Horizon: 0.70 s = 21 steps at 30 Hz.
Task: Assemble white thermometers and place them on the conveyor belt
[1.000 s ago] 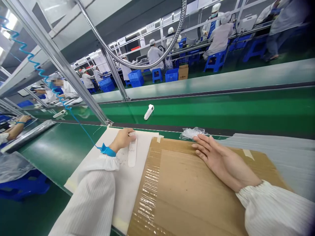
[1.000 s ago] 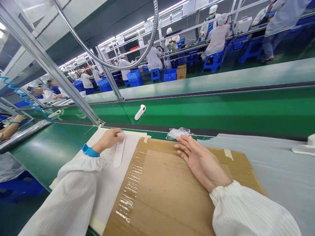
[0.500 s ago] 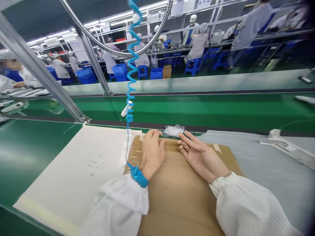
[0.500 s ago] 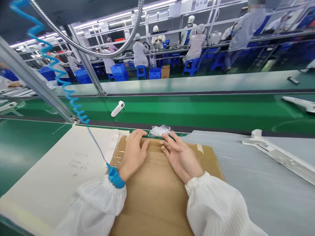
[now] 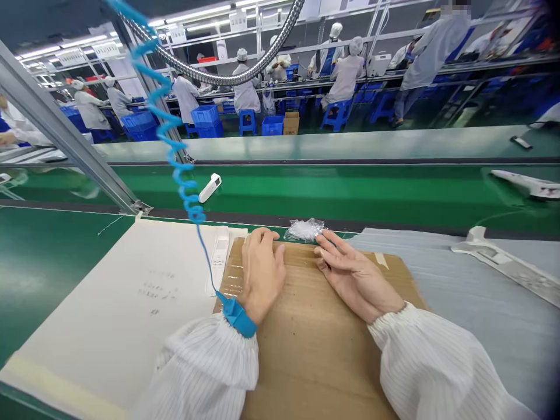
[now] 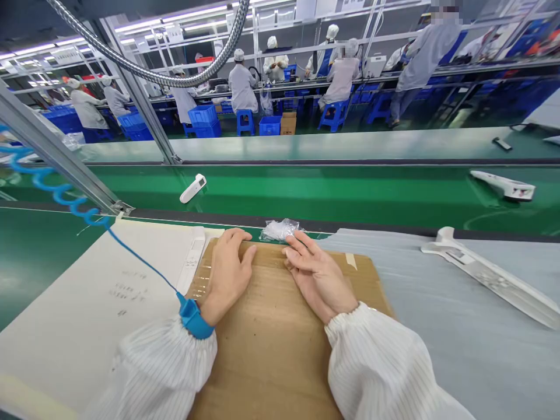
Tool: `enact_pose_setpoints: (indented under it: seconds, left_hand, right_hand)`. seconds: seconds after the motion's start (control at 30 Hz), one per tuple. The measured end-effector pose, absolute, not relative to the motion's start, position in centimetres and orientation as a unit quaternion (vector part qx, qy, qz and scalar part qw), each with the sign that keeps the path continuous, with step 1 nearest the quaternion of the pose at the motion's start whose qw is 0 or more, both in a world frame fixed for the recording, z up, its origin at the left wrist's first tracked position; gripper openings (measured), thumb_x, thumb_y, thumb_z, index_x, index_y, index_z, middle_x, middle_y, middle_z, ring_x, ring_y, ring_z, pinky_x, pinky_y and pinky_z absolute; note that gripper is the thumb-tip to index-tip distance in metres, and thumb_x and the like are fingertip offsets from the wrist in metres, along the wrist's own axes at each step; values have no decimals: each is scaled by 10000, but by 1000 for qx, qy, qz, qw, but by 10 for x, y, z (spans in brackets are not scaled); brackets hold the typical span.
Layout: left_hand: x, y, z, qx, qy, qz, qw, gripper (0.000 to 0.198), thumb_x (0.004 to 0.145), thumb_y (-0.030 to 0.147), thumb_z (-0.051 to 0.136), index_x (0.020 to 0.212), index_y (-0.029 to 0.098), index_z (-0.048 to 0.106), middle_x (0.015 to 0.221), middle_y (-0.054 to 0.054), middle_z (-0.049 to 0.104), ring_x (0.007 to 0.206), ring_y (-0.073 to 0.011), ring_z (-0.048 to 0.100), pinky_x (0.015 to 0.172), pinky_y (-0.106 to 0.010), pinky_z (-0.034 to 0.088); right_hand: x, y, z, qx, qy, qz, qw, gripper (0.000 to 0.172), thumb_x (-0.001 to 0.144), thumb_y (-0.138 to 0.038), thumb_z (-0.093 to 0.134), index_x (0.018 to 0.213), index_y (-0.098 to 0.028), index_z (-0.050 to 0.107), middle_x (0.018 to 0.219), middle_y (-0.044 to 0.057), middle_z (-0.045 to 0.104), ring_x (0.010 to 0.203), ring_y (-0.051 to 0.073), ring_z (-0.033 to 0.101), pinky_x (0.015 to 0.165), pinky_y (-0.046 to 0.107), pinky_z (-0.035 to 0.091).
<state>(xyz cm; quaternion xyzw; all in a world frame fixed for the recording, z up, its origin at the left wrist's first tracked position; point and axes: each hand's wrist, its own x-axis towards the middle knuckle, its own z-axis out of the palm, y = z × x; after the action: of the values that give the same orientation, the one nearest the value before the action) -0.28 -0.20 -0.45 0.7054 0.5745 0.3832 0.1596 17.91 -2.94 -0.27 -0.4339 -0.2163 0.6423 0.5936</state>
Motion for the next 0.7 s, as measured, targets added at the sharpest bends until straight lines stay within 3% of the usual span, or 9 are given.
enact_pose_setpoints:
  seconds: [0.27, 0.53, 0.7]
  left_hand:
    - [-4, -1, -7, 704, 574, 387, 159, 169, 900, 104, 592, 1029, 209, 624, 1161, -94, 635, 1156, -273, 599, 1034, -484, 478]
    - [-3, -1, -4, 701, 578, 385, 160, 175, 885, 89, 602, 1021, 198, 626, 1152, -100, 644, 1141, -280, 598, 1017, -488, 487]
    - [-4, -1, -5, 705, 573, 389, 154, 165, 889, 101, 601, 1012, 209, 626, 1147, -94, 641, 1135, -277, 604, 1012, -483, 491]
  right_hand:
    - [180, -30, -3, -422, -239, 645, 591, 553, 633, -54, 871, 1111, -301, 742, 1251, 13, 677, 1102, 159, 670, 968, 251, 596]
    - [180, -30, -2, -413, -231, 652, 592, 520, 638, -22, 866, 1078, -279, 763, 1249, 23, 667, 1015, 141, 670, 860, 228, 610]
    - [179, -31, 0, -422, -229, 654, 584, 528, 633, -41, 898, 1086, -277, 762, 1259, 17, 673, 1003, 127, 664, 899, 214, 584]
